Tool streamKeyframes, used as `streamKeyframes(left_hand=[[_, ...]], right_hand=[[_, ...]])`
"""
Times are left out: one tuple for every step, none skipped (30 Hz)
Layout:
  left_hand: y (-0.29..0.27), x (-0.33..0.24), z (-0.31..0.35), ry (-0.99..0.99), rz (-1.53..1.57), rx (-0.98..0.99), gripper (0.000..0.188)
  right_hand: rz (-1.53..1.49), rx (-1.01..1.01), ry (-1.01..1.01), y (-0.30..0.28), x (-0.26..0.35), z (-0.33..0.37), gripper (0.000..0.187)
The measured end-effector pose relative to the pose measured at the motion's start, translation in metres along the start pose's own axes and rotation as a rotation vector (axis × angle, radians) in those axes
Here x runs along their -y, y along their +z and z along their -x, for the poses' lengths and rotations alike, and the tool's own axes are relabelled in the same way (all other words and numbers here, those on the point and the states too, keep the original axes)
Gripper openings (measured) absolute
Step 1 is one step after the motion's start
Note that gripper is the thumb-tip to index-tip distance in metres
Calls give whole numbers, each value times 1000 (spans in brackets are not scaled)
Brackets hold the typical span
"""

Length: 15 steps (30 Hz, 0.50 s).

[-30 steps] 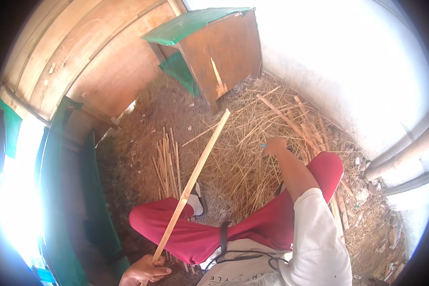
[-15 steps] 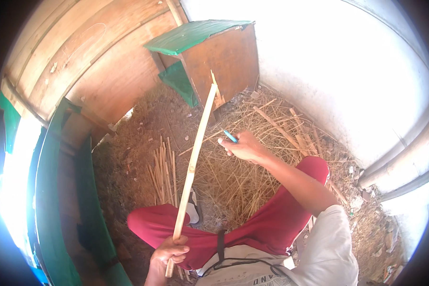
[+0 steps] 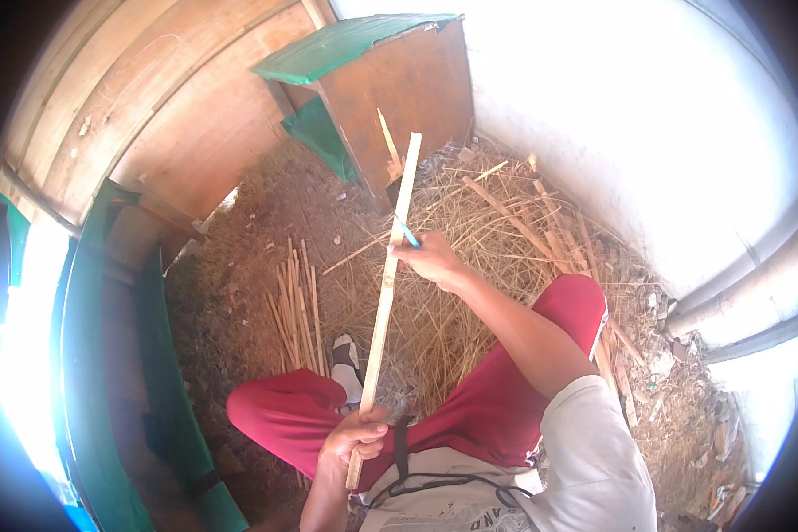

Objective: The person sits on the ground and uses a utility knife to shave thin strips off a long wooden stick. They repeatedly scrape the blade along the stick's length, creating wood shavings that fall onto the straw-covered floor.

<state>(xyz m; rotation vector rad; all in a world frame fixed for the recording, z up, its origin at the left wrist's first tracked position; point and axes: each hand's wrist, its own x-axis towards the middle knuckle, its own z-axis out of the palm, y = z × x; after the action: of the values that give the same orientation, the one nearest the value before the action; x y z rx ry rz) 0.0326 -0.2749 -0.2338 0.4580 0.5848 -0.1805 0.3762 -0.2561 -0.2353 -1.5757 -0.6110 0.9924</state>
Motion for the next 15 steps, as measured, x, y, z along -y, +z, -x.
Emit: streamKeyframes(left_hand=[[0, 1, -3, 10, 4, 9, 40], [1, 2, -5, 17, 4, 20, 40], [1, 2, -7, 24, 4, 31, 39], [2, 2, -9, 31, 4, 41, 38], [5, 1, -10, 42, -12, 58, 36], [7, 0, -12, 54, -29, 74, 35], [9, -1, -13, 65, -46, 90, 34], [12, -2, -14, 63, -73, 62, 31], [14, -3, -14, 62, -100, 35, 29], [16, -3, -15, 59, -126, 7, 27], [15, -3, -15, 94, -223, -23, 26], [12, -2, -16, 128, -319, -54, 26], [10, -2, -16, 162, -415, -85, 29], [15, -5, -15, 218, -579, -172, 34], [21, -10, -9, 275, -742, -261, 40]], right_hand=[[-64, -15, 8, -1, 0, 1, 22], [-92, -14, -2, -2, 1, 1, 22], [-119, -12, -12, -3, 2, 1, 21], [-147, -11, -22, -4, 3, 1, 20], [-159, -21, -17, -5, 6, 0, 18], [-166, -35, -27, -6, 5, -1, 18], [-172, -49, -37, -6, 4, -2, 18], [-179, -63, -48, -7, 5, -2, 17], [-192, -74, -53, -8, 6, -2, 17], [-204, -85, -59, -10, 8, -2, 18], [-217, -96, -66, -11, 10, -1, 18], [-220, -112, -59, -12, 11, -2, 18], [-222, -129, -53, -13, 12, -2, 18], [-222, -148, -51, -16, 15, -3, 18], [-246, -166, -76, -18, 16, -4, 18]])
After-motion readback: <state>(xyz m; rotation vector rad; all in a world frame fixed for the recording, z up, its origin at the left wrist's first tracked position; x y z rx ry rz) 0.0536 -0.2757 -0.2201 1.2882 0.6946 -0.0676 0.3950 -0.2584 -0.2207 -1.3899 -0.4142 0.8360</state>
